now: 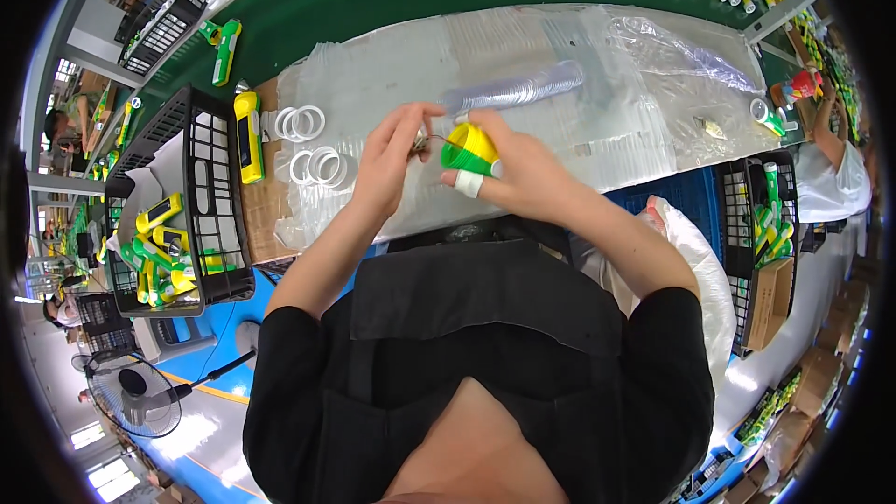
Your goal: Assembling portable flashlights by attaching components including lenses and heads.
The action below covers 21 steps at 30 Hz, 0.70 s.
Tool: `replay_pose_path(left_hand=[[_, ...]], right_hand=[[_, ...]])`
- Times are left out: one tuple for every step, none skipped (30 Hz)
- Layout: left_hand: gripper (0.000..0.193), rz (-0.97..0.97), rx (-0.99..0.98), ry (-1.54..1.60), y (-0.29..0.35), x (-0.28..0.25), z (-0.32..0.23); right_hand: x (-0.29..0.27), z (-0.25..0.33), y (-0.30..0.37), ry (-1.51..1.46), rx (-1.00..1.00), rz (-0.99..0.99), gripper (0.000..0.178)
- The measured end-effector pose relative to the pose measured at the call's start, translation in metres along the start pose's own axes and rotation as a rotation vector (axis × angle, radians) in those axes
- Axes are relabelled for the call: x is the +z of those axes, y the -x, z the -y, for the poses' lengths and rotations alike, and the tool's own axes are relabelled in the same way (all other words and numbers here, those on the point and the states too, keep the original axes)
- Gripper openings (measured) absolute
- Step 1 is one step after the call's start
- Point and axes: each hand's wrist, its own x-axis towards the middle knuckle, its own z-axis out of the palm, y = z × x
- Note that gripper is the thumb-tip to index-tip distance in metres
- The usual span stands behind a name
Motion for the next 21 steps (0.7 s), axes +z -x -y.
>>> replay_pose_path(left_hand=[[0.034, -0.011, 0.300, -0.284, 0.004, -0.002, 0.004], [0.034, -0.016, 0.597, -0.565, 0.006, -0.002, 0.005], [0.034, -0.012, 0.596, -0.564, 0.007, -0.001, 0.004], [0.035, 0.030, 0.801, -0.704, 0.007, 0.002, 0.002], [0.035, 0.071, 1.005, -0.844, 0.007, 0.003, 0.000], [0.035, 0.072, 1.004, -0.844, 0.007, 0.004, -0.001], [0.035, 0.097, 1.045, -0.871, 0.005, 0.005, -0.003], [0.035, 0.121, 1.082, -0.898, 0.004, 0.005, -0.003], [0.035, 0.123, 1.080, -0.897, 0.003, 0.006, -0.003], [0.036, 0.166, 1.038, -0.848, 0.001, 0.008, -0.002], [0.038, 0.205, 0.997, -0.800, -0.001, 0.009, -0.002], [0.038, 0.208, 0.995, -0.797, -0.006, 0.008, -0.001], [0.040, 0.093, 0.905, -0.746, -0.016, 0.006, 0.002], [0.045, -0.024, 0.812, -0.694, -0.026, 0.002, 0.005], [0.045, -0.027, 0.810, -0.695, -0.037, -0.004, 0.011], [0.047, -0.077, 0.800, -0.908, -0.048, -0.012, 0.018], [0.051, -0.124, 0.784, -1.120, -0.058, -0.019, 0.024], [0.051, -0.117, 0.785, -1.119, -0.064, -0.023, 0.028], [0.055, -0.082, 0.774, -1.201, -0.068, -0.028, 0.031], [0.060, -0.045, 0.762, -1.284, -0.071, -0.030, 0.031], [0.060, -0.042, 0.761, -1.285, -0.073, -0.033, 0.029]], right_hand=[[0.008, -0.002, 0.001, -0.257, -0.010, 0.055, 0.062], [0.015, -0.001, 0.003, -0.513, -0.014, 0.107, 0.057], [0.021, 0.004, 0.002, -0.682, -0.004, 0.135, 0.057], [0.025, 0.007, 0.001, -0.681, -0.002, 0.131, 0.057], [0.030, 0.010, -0.001, -0.814, 0.023, 0.136, 0.053], [0.033, 0.011, -0.003, -0.945, 0.048, 0.139, 0.049], [0.038, 0.010, -0.004, -0.946, 0.049, 0.136, 0.049], [0.044, 0.007, -0.004, -0.978, 0.056, 0.107, 0.046], [0.047, 0.006, -0.005, -1.009, 0.064, 0.075, 0.043], [0.045, 0.007, -0.005, -1.010, 0.067, 0.072, 0.043], [0.039, 0.011, -0.004, -1.069, 0.109, 0.034, 0.041], [0.036, 0.013, -0.004, -1.126, 0.151, -0.005, 0.039], [0.034, 0.008, -0.004, -1.126, 0.155, -0.009, 0.039], [0.032, -0.001, -0.004, -1.158, 0.174, -0.028, 0.041], [0.030, -0.005, -0.003, -1.192, 0.192, -0.044, 0.044], [0.028, -0.007, -0.001, -1.192, 0.193, -0.040, 0.044], [0.027, -0.009, 0.000, -1.183, 0.203, -0.056, 0.043], [0.026, -0.011, 0.001, -1.174, 0.215, -0.076, 0.043], [0.025, -0.011, 0.001, -1.178, 0.207, -0.086, 0.043], [0.025, -0.012, 0.002, -1.179, 0.209, -0.091, 0.043], [0.024, -0.013, 0.002, -1.182, 0.198, -0.088, 0.045]])
